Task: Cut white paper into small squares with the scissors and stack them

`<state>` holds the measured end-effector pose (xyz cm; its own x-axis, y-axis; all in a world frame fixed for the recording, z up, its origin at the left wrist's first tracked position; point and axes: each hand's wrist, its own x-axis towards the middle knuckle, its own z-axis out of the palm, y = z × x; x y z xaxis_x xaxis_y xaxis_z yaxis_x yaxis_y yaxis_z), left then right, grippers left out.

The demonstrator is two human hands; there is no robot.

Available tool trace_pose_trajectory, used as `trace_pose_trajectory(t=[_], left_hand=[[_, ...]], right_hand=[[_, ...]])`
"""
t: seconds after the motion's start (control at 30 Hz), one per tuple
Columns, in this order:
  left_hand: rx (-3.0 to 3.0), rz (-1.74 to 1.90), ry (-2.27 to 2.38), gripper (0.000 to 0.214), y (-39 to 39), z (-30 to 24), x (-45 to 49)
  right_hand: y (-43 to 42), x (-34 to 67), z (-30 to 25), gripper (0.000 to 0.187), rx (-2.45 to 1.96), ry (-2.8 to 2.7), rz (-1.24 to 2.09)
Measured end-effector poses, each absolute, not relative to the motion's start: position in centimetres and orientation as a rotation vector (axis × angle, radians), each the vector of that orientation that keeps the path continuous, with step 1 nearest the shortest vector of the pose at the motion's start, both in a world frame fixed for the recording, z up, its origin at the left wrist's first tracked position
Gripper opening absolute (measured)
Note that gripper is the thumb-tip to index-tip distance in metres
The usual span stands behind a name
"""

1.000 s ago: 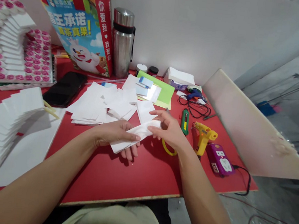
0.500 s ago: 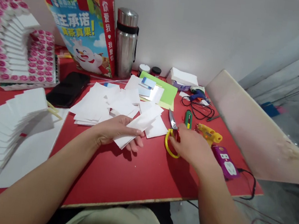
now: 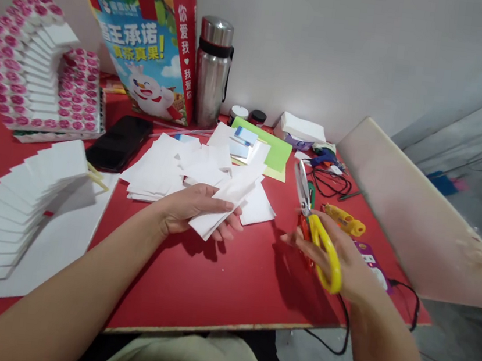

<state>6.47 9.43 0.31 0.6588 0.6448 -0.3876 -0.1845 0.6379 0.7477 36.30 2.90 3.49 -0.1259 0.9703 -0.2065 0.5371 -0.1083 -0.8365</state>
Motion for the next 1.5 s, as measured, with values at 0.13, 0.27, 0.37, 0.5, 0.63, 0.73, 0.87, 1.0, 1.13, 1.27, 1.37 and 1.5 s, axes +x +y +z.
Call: trace_pose_trajectory(t=[0.13,0.27,0.37,0.5,0.63,0.73,0.87,1.0,1.13,1.27,1.37,1.5], left_hand=[[0.723,0.544,0.687,0.016,9.3,0.4,6.4],[0.723,0.530,0.674,0.017,9.0,0.3,6.4],[0.725,0.525,0.668,0.017,9.0,0.3,6.5],[0.715,0.627,0.686,0.015,9.1,0.6,6.6],[0.710,0.625,0.673,0.014,9.0,0.6,6.7],[0.730,0.521,0.637,0.018,8.7,0.3,7.1],[0.735,0.426,0.605,0.019,8.4,0.1,7.5],[0.725,0.405,0.612,0.018,8.4,-0.2,7.7],[0.706,0.393,0.632,0.017,8.4,-0.4,7.7],[0.702,0.387,0.623,0.016,8.3,-0.5,7.8],[0.691,0.388,0.629,0.016,8.3,-0.4,7.8],[0.687,0.391,0.628,0.017,8.4,-0.5,7.8]], right_hand=[[0.8,36.0,5.5,0.056,-1.507,-1.786,1.372],[0.5,35.4,6.2,0.048,-1.536,-2.004,1.425],[0.6,35.3,5.9,0.047,-1.539,-2.038,1.417],[0.2,35.8,5.2,0.053,-1.530,-1.965,1.392],[0.0,36.0,4.9,0.057,-1.500,-1.910,1.465],[0.3,35.5,5.0,0.057,-1.491,-1.925,1.458],[0.8,34.7,4.9,0.058,-1.453,-1.958,1.437],[1.0,34.3,4.6,0.059,-1.442,-1.945,1.457],[1.2,34.1,4.3,0.059,-1.431,-1.918,1.502],[1.4,33.9,3.9,0.060,-1.422,-1.878,1.548],[1.5,33.7,3.8,0.059,-1.434,-1.829,1.589],[1.6,33.3,3.9,0.055,-1.441,-1.796,1.634]])
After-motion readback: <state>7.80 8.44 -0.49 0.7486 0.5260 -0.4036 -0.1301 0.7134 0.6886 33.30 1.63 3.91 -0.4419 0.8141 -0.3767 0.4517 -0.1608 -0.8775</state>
